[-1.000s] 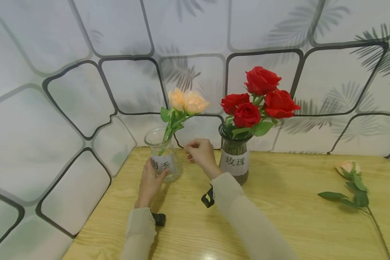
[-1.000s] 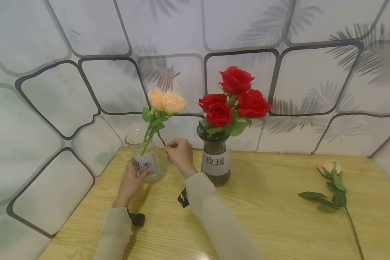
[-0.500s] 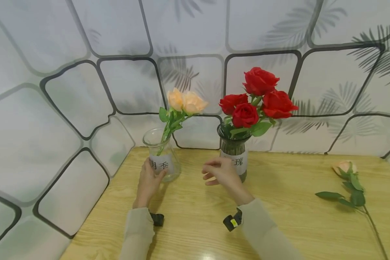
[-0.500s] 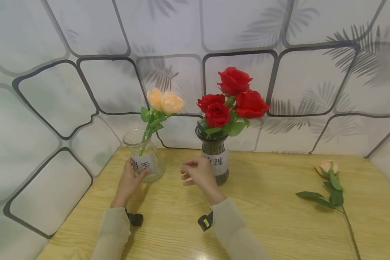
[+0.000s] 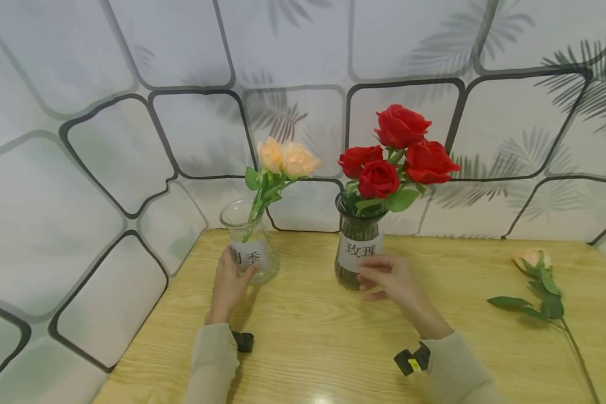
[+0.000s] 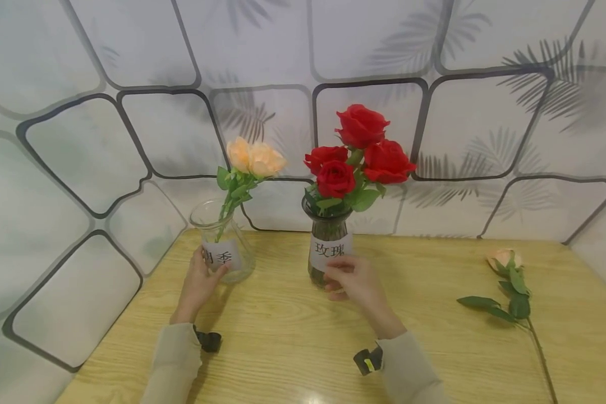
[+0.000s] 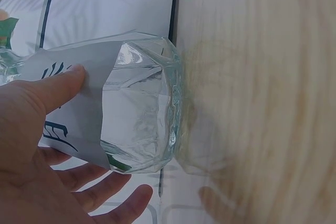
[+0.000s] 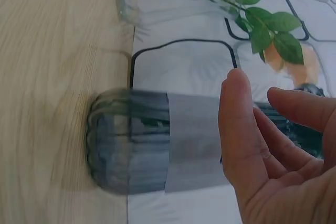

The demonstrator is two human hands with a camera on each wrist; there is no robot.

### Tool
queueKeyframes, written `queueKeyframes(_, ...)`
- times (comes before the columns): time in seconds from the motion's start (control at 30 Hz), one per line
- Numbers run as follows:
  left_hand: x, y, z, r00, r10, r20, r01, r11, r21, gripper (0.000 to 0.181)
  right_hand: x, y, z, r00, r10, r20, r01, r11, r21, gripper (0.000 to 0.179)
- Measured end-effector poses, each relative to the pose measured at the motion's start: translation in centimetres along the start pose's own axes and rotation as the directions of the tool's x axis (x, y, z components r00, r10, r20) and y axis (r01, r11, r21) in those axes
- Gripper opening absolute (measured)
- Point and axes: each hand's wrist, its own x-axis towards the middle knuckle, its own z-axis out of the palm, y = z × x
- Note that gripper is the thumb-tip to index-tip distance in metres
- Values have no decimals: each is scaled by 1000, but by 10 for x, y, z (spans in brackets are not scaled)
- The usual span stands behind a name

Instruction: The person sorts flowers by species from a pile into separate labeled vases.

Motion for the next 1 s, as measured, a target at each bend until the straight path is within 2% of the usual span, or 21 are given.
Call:
queueKeyframes(0.3,0,1,0,1000,0,-4,0,1000,2,83,-15,7,-44,998,13,-62,-18,997,-71,38)
queueKeyframes(0.5,0,0,1,1000,-4,1,4,1000,1,83,-23,9,-77,995,41,-95,-49,995,-85,39)
queueKeyframes(0.67,-2,-1,0,1000,4,4,-4,1000,-6,83,-30,17,-106,989,73,-131,-81,995,-61,36)
queueKeyframes(0.9,-3,0,-1,1000,12,-4,-12,1000,-13,82,-41,23,-148,983,97,-157,-97,995,6,8)
queueKeyframes(1.0,-2,0,0,1000,16,-3,-16,1000,-15,82,-48,26,-166,980,90,-177,-83,995,46,13)
